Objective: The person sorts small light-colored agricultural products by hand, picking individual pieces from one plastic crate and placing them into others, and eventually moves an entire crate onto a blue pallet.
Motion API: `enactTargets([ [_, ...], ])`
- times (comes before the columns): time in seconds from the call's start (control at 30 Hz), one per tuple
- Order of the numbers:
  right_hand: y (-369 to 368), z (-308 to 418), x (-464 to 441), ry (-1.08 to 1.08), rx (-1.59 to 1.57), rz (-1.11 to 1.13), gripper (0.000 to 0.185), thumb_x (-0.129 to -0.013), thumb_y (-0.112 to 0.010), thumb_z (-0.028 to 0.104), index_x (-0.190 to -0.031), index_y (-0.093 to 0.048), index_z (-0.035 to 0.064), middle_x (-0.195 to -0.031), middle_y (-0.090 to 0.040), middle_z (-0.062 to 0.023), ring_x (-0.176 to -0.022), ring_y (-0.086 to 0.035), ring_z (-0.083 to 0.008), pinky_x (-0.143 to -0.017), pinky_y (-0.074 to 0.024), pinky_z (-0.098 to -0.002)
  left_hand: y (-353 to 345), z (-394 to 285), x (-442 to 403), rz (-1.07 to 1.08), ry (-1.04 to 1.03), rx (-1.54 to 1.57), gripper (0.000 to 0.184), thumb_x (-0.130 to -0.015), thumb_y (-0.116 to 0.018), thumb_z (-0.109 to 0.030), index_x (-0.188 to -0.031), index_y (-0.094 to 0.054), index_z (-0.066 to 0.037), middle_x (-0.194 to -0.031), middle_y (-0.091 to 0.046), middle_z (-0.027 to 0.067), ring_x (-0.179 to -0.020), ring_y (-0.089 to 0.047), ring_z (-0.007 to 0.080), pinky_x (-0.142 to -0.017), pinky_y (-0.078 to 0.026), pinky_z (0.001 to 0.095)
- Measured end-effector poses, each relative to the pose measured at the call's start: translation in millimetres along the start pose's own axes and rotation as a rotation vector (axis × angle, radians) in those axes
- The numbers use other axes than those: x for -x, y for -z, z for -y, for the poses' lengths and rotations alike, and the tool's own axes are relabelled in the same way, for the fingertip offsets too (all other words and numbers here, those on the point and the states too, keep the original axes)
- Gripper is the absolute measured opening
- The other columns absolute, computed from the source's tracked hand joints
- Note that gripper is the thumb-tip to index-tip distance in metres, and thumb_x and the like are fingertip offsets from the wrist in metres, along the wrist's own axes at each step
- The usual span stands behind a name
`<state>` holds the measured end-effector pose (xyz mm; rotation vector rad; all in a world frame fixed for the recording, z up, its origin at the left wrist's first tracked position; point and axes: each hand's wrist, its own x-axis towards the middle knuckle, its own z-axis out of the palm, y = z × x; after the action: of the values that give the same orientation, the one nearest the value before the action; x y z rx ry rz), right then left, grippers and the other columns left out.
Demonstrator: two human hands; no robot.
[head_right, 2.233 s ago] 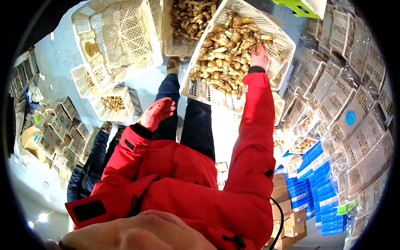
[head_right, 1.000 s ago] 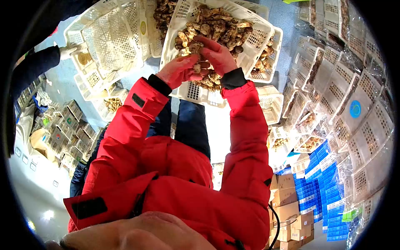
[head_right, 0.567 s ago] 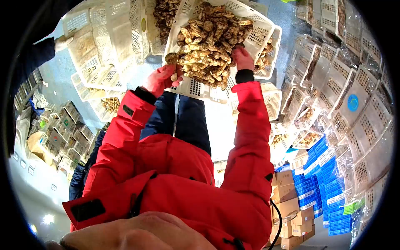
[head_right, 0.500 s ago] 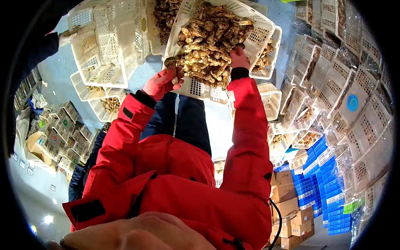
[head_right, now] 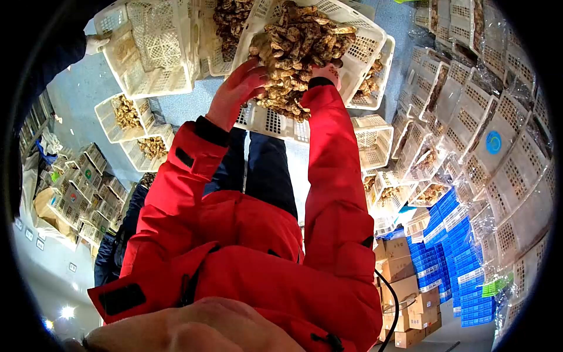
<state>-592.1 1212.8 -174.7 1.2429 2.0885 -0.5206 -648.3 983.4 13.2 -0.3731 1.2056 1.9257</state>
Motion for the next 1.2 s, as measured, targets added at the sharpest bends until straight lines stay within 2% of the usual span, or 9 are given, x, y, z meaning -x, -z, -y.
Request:
enactTargets([
  [0.27,0.6,-29.0,-23.8,-0.019,-0.286,-0.037,0.053,-0.061,-0.061,0.047,-0.093,-0.062,0.0043,-0.091,-0.062,-0.0124,-0.09,-0.058,-0.0261,-0.078,-0.0436,-0.0332,31.1,35.3,33.8,-0.071,0.386,-0.031,0.044,-0.086,-0.049,-0.027,-0.12,-0.04,-0.002,-0.109,-0.054,0.0093,-0.098,-0.053,0.0179,-0.084,-0.041,0.0292],
  [0.47,75.7,-18.8,-16.0,-0.005,-1.607,0.4,0.033,-0.079,-0.056,0.03,-0.098,-0.049,0.0038,-0.088,-0.056,-0.0125,-0.071,-0.057,-0.0218,-0.061,-0.0475,-0.0319,57.6,59.3,53.7,-0.173,0.489,0.062,0.041,-0.086,-0.049,-0.028,-0.118,-0.043,-0.004,-0.108,-0.055,0.0087,-0.096,-0.054,0.0182,-0.081,-0.043,0.0294],
  [0.5,68.4,-18.5,-30.6,-0.044,-1.503,0.414,0.04,-0.082,-0.052,0.022,-0.117,-0.04,0.0059,-0.112,-0.049,-0.0208,-0.095,-0.053,-0.0288,-0.074,-0.0464,-0.034,56.9,59.7,54.6,-0.178,0.494,0.054,0.04,-0.086,-0.049,-0.028,-0.118,-0.043,-0.004,-0.108,-0.055,0.0087,-0.096,-0.054,0.0183,-0.081,-0.043,0.0296],
  [0.6,25.4,-2.5,-59.0,0.252,-0.955,0.287,0.05,-0.078,-0.053,0.038,-0.116,-0.046,0.0075,-0.106,-0.053,-0.0122,-0.087,-0.055,-0.0145,-0.065,-0.0472,-0.0303,55.1,60.9,57.5,-0.159,0.493,0.076,0.039,-0.086,-0.049,-0.027,-0.118,-0.044,-0.005,-0.107,-0.055,0.0082,-0.096,-0.054,0.0182,-0.081,-0.043,0.0297],
  [0.7,26.6,55.1,0.4,0.244,-0.133,-0.14,0.081,-0.064,-0.061,0.046,-0.128,-0.031,0.0088,-0.11,-0.053,-0.017,-0.098,-0.053,-0.0283,-0.08,-0.0428,-0.0348,48.0,62.4,60.6,-0.155,0.499,0.088,0.038,-0.087,-0.047,-0.026,-0.118,-0.044,-0.005,-0.107,-0.055,0.0081,-0.096,-0.054,0.018,-0.081,-0.043,0.0299],
  [0.83,10.0,55.9,-19.1,0.03,-0.168,-0.062,0.072,-0.061,-0.063,0.04,-0.119,-0.038,0.0062,-0.109,-0.054,-0.0168,-0.099,-0.052,-0.0309,-0.084,-0.0416,-0.0364,47.7,63.8,65.1,-0.16,0.518,0.086,0.039,-0.087,-0.047,-0.027,-0.117,-0.043,-0.004,-0.107,-0.055,0.0087,-0.096,-0.054,0.0185,-0.082,-0.042,0.0306],
  [0.9,16.0,35.3,-33.4,0.2,-0.433,-0.103,0.073,-0.06,-0.064,0.036,-0.12,-0.038,0.0042,-0.109,-0.054,-0.0175,-0.098,-0.053,-0.0322,-0.084,-0.0412,-0.0347,49.6,63.6,67.8,-0.154,0.51,0.095,0.039,-0.087,-0.047,-0.028,-0.117,-0.044,-0.004,-0.109,-0.054,0.0088,-0.097,-0.053,0.0187,-0.083,-0.042,0.0305],
  [1.1,57.5,-10.9,-55.5,0.261,-0.51,-0.567,0.072,-0.066,-0.063,0.037,-0.124,-0.036,0.0031,-0.107,-0.054,-0.0185,-0.092,-0.054,-0.0306,-0.082,-0.0402,-0.0345,65.5,65.9,69.0,-0.191,0.504,0.158,0.042,-0.086,-0.047,-0.029,-0.119,-0.042,-0.004,-0.111,-0.053,0.0091,-0.098,-0.053,0.0188,-0.083,-0.042,0.0302],
  [1.2,3.5,-0.5,-44.7,0.27,-0.55,-0.054,0.052,-0.07,-0.063,0.036,-0.109,-0.053,0.0019,-0.081,-0.06,-0.0112,-0.075,-0.056,-0.0213,-0.063,-0.0457,-0.0287,65.5,61.0,68.3,-0.189,0.501,0.163,0.042,-0.087,-0.047,-0.029,-0.12,-0.041,-0.004,-0.111,-0.053,0.0093,-0.098,-0.053,0.0192,-0.083,-0.042,0.0307],
])
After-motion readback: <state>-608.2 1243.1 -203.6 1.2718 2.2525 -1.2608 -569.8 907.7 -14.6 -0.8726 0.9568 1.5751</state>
